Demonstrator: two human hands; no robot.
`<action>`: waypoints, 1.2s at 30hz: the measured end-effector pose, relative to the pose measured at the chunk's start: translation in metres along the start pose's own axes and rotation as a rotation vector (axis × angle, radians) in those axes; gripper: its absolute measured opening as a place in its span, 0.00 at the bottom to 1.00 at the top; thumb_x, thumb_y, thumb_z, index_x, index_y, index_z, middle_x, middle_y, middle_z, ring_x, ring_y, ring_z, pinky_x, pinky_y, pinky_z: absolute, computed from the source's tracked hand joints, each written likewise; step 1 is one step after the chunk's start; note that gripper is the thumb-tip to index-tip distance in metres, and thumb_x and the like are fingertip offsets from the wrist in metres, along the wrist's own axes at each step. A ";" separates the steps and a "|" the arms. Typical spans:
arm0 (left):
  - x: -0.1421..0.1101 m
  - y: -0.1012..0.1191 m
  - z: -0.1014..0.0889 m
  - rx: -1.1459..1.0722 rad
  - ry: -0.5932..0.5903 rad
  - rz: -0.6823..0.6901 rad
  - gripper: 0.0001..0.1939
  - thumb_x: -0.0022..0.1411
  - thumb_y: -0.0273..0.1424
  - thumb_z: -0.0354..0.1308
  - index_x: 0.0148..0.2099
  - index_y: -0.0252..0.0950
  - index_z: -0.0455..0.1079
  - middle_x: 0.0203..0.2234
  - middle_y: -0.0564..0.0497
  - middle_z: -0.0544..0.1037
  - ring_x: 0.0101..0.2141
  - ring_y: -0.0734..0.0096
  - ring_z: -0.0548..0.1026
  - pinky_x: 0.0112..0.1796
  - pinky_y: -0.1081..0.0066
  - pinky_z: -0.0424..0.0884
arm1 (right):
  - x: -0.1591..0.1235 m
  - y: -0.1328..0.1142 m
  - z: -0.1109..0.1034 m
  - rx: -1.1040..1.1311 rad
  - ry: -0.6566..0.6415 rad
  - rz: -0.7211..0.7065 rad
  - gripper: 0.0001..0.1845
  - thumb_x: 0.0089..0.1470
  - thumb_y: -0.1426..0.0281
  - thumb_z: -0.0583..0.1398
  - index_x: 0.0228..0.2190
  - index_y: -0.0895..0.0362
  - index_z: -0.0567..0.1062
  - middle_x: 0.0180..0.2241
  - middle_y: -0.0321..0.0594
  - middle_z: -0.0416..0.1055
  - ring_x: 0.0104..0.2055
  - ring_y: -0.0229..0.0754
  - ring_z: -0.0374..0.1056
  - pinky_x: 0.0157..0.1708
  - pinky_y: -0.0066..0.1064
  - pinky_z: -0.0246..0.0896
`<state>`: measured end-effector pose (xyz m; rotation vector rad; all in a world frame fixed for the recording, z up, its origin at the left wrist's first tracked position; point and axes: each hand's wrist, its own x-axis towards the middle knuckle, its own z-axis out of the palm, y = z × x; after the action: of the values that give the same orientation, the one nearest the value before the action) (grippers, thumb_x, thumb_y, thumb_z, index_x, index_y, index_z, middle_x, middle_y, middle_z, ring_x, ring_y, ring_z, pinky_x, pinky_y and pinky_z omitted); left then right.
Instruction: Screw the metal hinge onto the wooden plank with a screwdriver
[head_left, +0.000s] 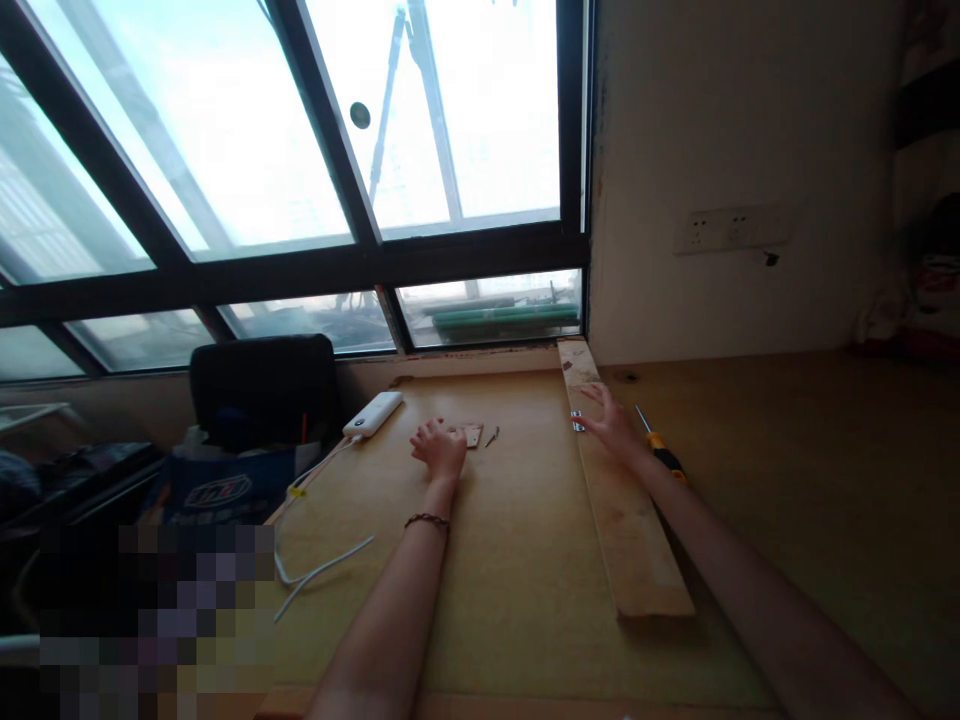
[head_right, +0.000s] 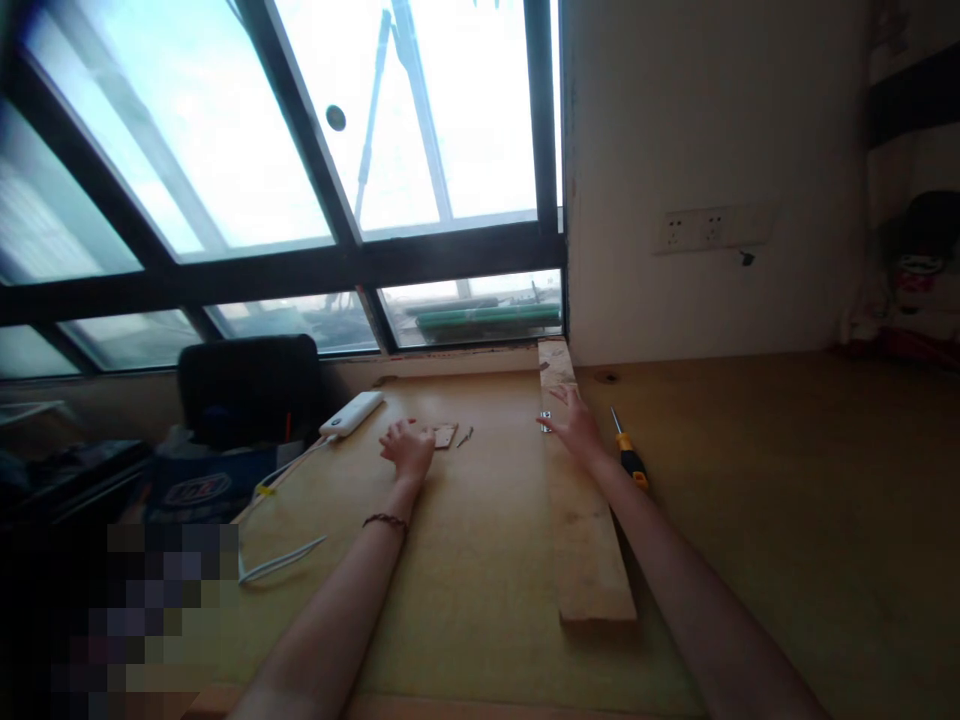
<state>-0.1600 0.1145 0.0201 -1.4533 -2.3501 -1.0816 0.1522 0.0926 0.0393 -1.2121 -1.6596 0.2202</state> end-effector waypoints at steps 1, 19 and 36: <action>-0.004 0.005 -0.003 -0.036 0.029 0.082 0.19 0.54 0.32 0.49 0.48 0.33 0.64 0.48 0.38 0.64 0.50 0.49 0.59 0.45 0.53 0.59 | -0.004 0.002 -0.008 0.006 0.060 0.035 0.30 0.46 0.60 0.61 0.49 0.56 0.61 0.48 0.47 0.69 0.51 0.47 0.64 0.50 0.40 0.57; -0.112 0.085 -0.019 -0.403 -0.424 1.159 0.16 0.58 0.23 0.44 0.46 0.38 0.66 0.45 0.44 0.70 0.50 0.61 0.64 0.50 0.59 0.60 | -0.075 0.052 -0.068 -0.251 0.307 0.536 0.18 0.38 0.66 0.62 0.35 0.55 0.72 0.28 0.42 0.73 0.31 0.47 0.70 0.30 0.35 0.63; -0.076 0.126 0.048 -1.341 -1.048 -0.378 0.09 0.54 0.34 0.55 0.32 0.33 0.65 0.29 0.45 0.74 0.32 0.71 0.74 0.43 0.67 0.69 | -0.064 0.051 -0.129 0.873 0.937 0.847 0.21 0.54 0.51 0.46 0.20 0.53 0.55 0.12 0.27 0.54 0.09 0.28 0.46 0.07 0.20 0.39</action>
<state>-0.0058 0.1247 0.0097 -2.4254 -2.5080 -2.9491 0.2836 0.0161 0.0266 -0.9849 -0.1064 0.6819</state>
